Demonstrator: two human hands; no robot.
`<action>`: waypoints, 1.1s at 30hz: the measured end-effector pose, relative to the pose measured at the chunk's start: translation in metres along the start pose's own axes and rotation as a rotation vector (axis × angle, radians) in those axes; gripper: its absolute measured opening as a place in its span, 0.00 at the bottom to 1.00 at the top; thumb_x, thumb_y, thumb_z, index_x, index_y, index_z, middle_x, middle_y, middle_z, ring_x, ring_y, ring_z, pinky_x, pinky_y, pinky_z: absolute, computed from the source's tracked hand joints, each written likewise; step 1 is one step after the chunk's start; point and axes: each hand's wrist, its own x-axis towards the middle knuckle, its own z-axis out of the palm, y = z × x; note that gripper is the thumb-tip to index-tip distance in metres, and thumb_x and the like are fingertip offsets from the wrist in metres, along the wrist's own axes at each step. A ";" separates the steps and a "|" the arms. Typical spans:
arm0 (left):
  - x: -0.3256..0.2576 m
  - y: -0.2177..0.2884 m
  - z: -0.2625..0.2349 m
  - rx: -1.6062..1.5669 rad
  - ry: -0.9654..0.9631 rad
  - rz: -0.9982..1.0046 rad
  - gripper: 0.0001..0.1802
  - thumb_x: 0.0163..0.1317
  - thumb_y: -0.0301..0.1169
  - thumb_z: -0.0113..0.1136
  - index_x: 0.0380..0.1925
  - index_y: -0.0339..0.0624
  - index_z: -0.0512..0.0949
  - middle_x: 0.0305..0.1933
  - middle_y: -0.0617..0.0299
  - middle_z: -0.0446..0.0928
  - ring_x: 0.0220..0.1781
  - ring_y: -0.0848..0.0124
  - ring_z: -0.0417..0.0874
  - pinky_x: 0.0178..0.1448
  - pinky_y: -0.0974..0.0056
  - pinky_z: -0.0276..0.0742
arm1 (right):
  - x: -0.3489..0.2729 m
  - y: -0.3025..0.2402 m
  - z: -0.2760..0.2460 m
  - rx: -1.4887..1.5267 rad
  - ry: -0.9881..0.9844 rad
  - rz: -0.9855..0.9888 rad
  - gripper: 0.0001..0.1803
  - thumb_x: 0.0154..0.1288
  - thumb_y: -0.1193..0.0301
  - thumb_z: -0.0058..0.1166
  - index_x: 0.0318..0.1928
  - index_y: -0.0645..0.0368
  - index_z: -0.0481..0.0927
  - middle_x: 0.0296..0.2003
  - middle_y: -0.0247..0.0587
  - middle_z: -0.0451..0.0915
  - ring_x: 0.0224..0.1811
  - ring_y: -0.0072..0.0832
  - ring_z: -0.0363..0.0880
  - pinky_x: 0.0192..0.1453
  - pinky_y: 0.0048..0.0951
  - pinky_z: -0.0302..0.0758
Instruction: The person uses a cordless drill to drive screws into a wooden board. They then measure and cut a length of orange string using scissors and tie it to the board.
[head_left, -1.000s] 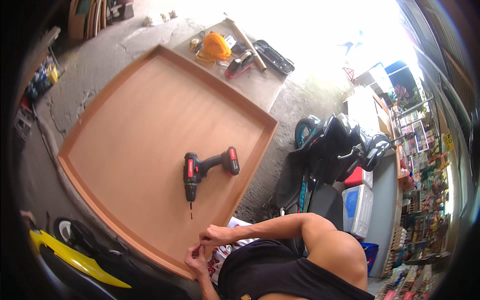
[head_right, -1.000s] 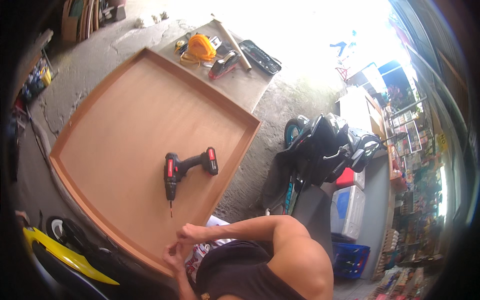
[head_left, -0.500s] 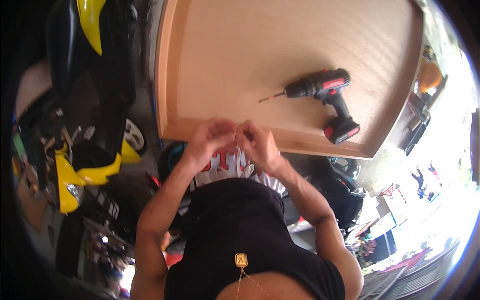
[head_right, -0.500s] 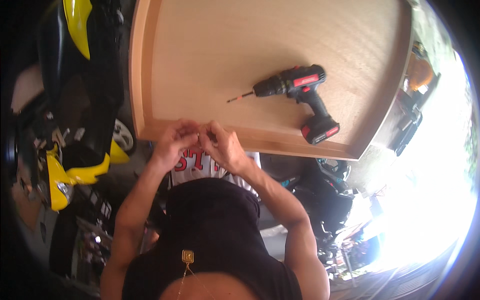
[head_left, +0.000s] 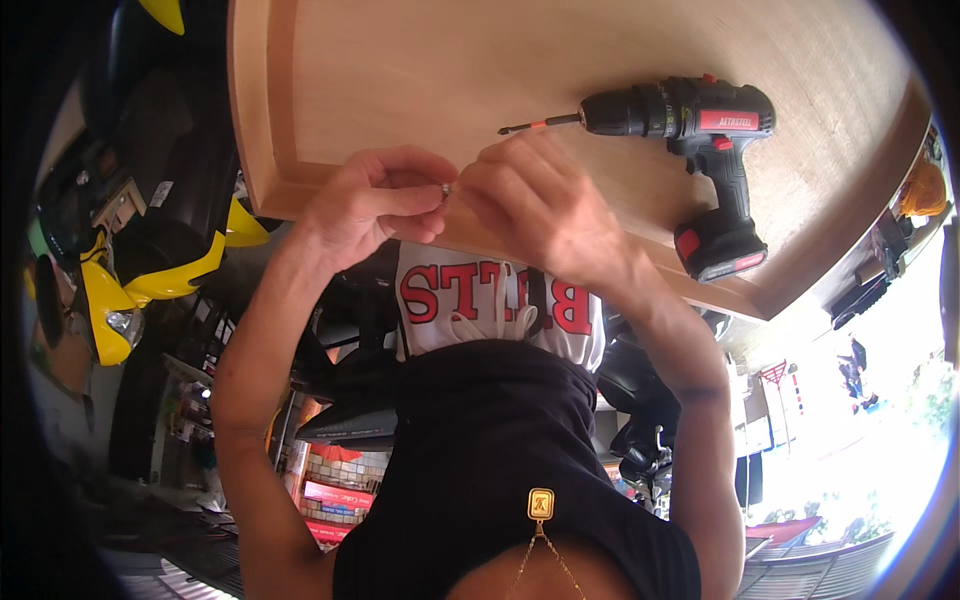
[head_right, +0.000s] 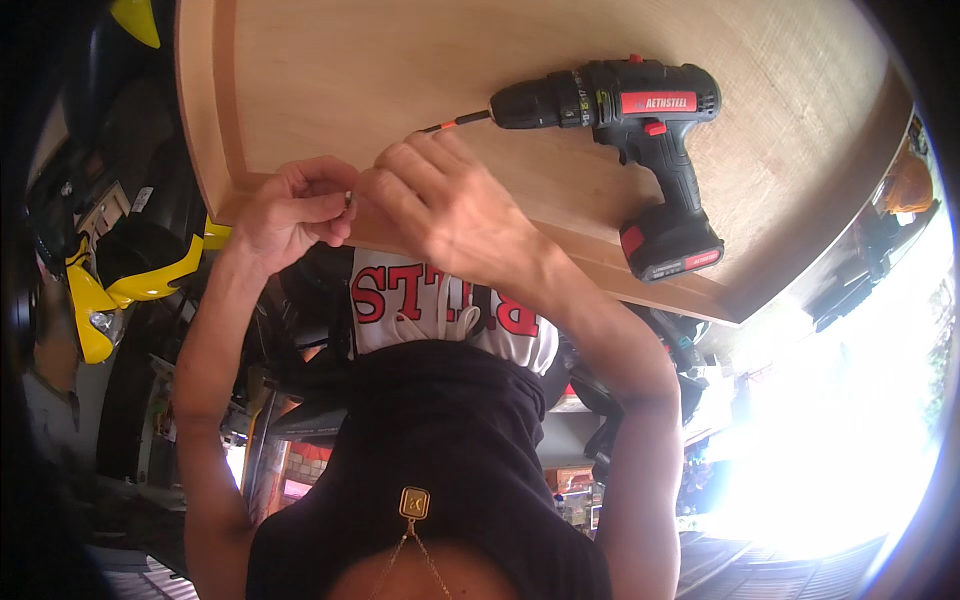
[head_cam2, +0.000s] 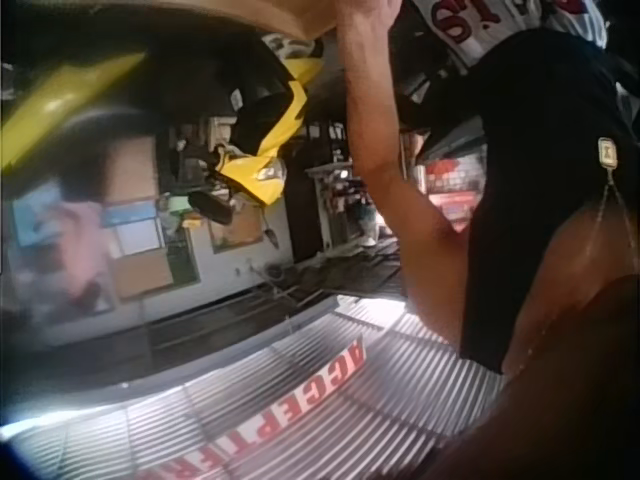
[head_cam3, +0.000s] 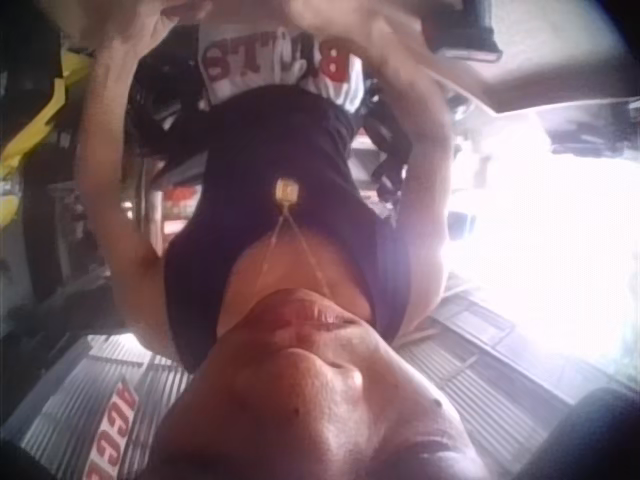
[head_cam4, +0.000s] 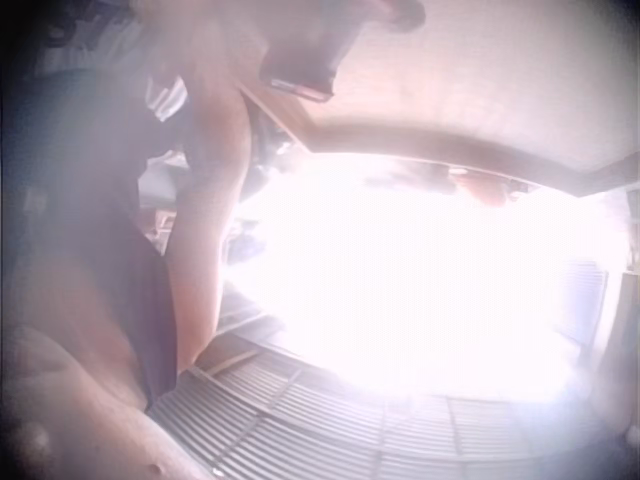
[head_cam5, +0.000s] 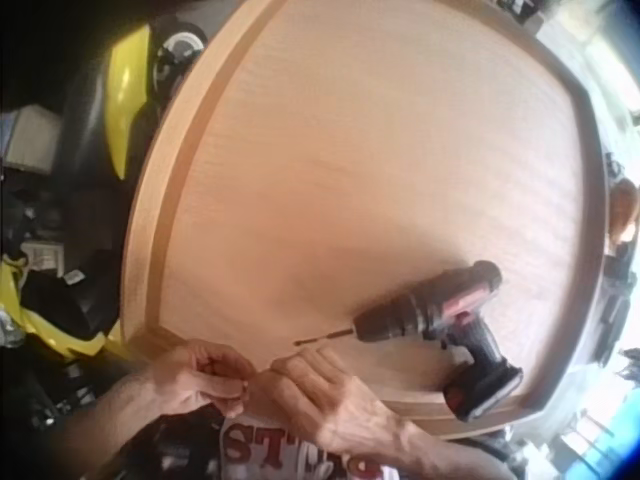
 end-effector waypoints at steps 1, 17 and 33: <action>0.001 0.004 -0.001 0.060 0.042 -0.028 0.07 0.57 0.24 0.62 0.36 0.36 0.79 0.31 0.58 0.80 0.30 0.71 0.82 0.36 0.68 0.81 | -0.002 0.002 -0.008 -0.071 0.044 0.063 0.15 0.47 0.75 0.65 0.37 0.60 0.76 0.32 0.39 0.75 0.37 0.37 0.75 0.39 0.37 0.72; 0.030 -0.002 0.002 0.837 0.061 -0.398 0.07 0.62 0.27 0.58 0.36 0.34 0.78 0.33 0.63 0.80 0.36 0.77 0.79 0.42 0.71 0.75 | -0.079 0.046 -0.118 -0.643 0.287 0.869 0.15 0.54 0.65 0.67 0.41 0.56 0.82 0.38 0.35 0.81 0.42 0.24 0.76 0.48 0.29 0.68; 0.038 0.010 0.020 0.937 0.172 -0.551 0.07 0.62 0.27 0.57 0.35 0.33 0.79 0.30 0.63 0.79 0.30 0.80 0.76 0.34 0.72 0.72 | -0.093 0.044 -0.119 -0.581 0.239 0.916 0.22 0.49 0.61 0.70 0.44 0.55 0.81 0.38 0.36 0.81 0.44 0.28 0.78 0.51 0.32 0.69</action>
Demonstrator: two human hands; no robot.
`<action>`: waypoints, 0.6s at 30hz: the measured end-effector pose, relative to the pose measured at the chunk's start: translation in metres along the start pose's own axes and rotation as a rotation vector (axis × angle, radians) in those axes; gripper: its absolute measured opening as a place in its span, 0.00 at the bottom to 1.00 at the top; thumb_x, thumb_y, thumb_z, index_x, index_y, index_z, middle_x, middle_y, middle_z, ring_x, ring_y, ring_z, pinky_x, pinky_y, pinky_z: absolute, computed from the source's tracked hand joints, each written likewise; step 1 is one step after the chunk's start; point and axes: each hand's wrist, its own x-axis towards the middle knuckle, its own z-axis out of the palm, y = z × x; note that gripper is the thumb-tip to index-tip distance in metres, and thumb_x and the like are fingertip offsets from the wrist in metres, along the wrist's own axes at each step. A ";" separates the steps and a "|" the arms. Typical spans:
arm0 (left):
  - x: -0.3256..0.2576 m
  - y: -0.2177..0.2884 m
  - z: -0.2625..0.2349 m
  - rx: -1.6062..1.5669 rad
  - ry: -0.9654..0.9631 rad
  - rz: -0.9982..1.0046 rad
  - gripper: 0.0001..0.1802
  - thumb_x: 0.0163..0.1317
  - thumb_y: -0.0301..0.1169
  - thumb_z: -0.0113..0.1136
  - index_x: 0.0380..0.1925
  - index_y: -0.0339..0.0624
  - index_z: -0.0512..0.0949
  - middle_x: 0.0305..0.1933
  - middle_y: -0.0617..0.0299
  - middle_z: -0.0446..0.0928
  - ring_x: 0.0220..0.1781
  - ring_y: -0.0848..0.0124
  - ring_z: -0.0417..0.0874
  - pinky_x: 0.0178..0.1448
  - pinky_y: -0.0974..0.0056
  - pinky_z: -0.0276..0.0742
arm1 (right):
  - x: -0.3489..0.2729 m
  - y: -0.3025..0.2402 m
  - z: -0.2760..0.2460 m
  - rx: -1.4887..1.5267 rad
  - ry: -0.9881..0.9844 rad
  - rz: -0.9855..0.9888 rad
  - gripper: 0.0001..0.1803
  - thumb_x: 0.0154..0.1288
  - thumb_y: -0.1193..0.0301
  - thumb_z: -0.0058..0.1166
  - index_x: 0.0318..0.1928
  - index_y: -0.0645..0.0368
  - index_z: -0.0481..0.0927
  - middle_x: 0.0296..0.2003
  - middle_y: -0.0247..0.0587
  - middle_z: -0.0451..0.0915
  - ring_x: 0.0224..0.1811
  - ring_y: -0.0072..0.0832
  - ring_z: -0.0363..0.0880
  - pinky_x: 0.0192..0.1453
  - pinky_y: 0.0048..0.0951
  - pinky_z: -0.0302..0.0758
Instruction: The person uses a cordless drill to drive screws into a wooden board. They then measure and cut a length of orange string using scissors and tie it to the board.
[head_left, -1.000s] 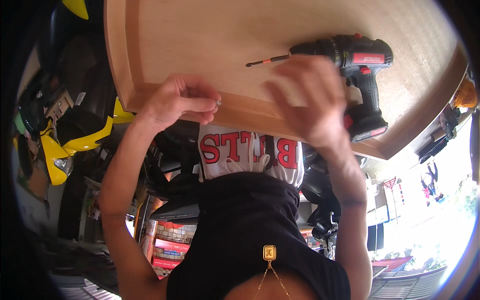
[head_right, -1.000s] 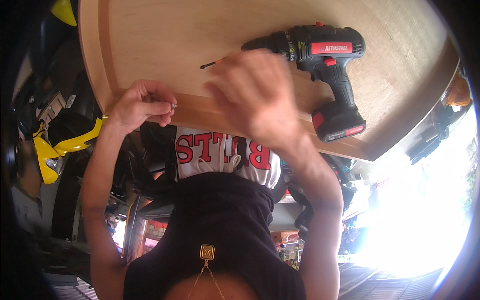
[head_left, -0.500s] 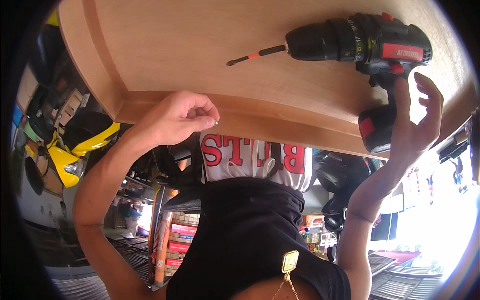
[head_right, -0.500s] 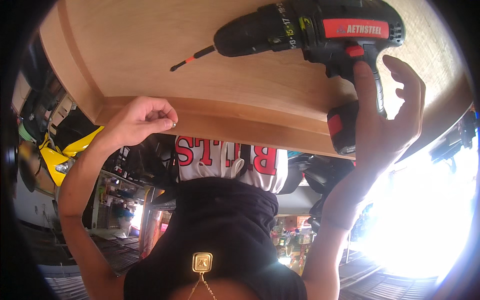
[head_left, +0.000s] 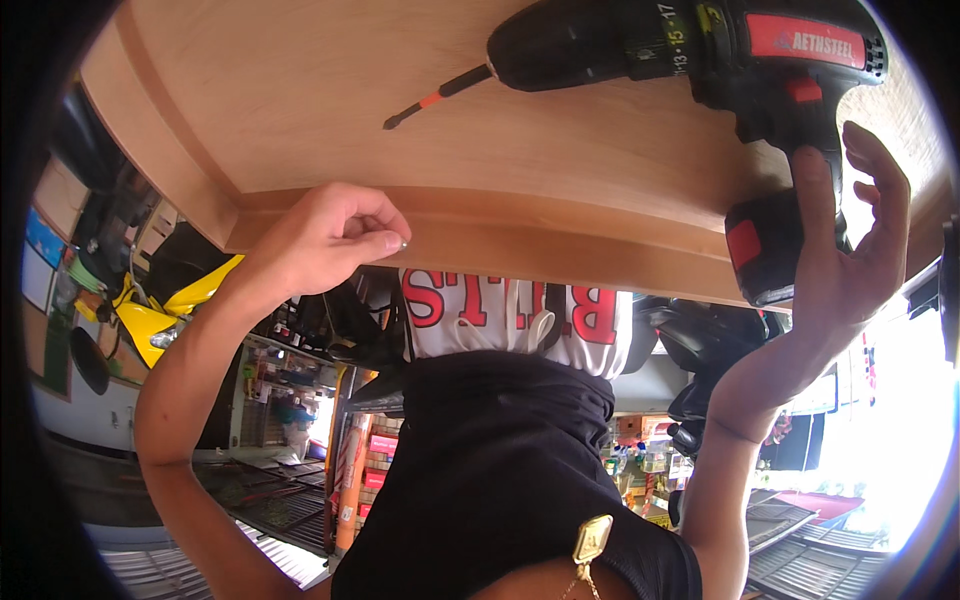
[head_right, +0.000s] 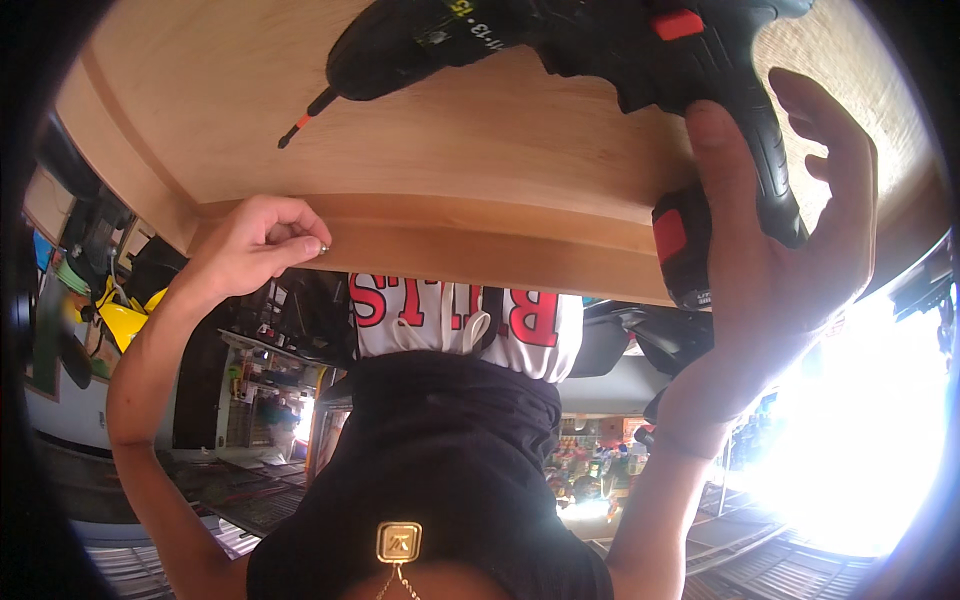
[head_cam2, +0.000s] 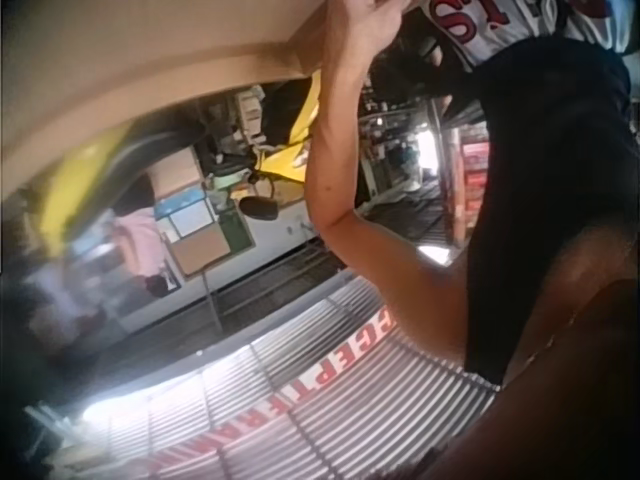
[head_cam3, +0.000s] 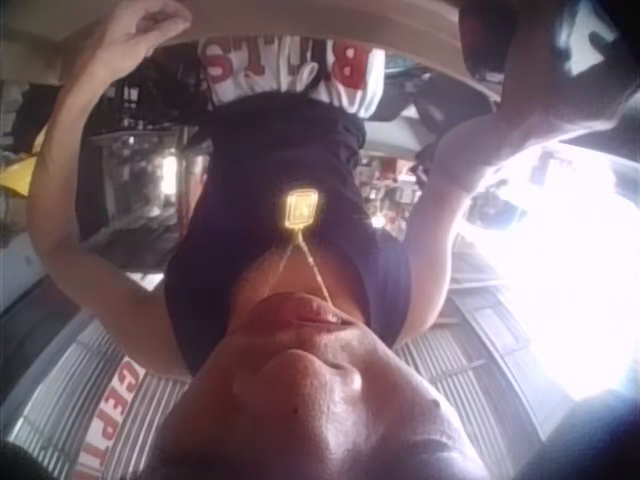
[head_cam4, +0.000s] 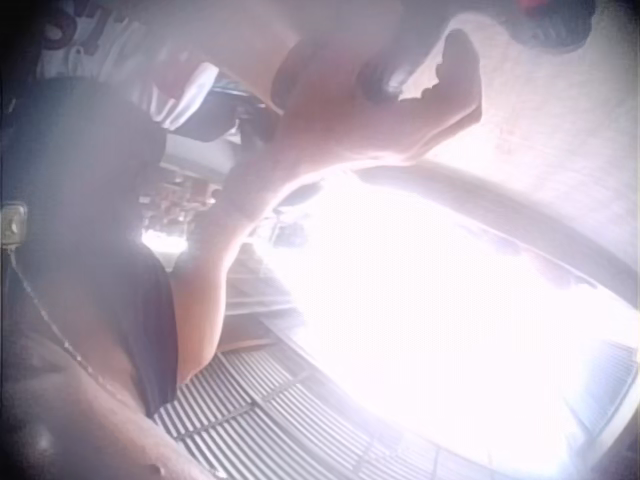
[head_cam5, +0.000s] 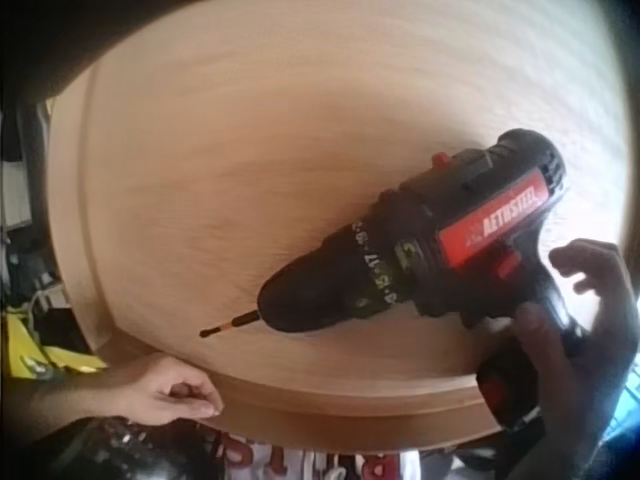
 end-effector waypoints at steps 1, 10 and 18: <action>-0.001 0.000 0.000 0.014 0.011 0.012 0.08 0.62 0.27 0.57 0.35 0.32 0.79 0.31 0.62 0.80 0.32 0.78 0.78 0.37 0.71 0.75 | 0.000 -0.004 -0.001 -0.008 -0.041 0.018 0.22 0.50 0.62 0.70 0.46 0.55 0.81 0.39 0.37 0.81 0.44 0.27 0.77 0.51 0.32 0.69; 0.003 -0.009 0.000 0.071 0.080 0.034 0.08 0.62 0.27 0.57 0.35 0.32 0.80 0.30 0.61 0.81 0.33 0.79 0.79 0.37 0.72 0.74 | 0.013 -0.025 0.001 0.013 -0.360 0.178 0.30 0.48 0.68 0.69 0.54 0.57 0.75 0.39 0.39 0.82 0.41 0.28 0.81 0.46 0.32 0.76; 0.001 -0.025 0.003 0.011 0.148 0.154 0.08 0.60 0.28 0.60 0.34 0.33 0.82 0.28 0.60 0.82 0.29 0.78 0.81 0.33 0.72 0.76 | 0.021 -0.005 0.018 -0.078 -0.298 0.068 0.31 0.45 0.74 0.67 0.53 0.58 0.73 0.37 0.41 0.84 0.38 0.30 0.84 0.44 0.32 0.79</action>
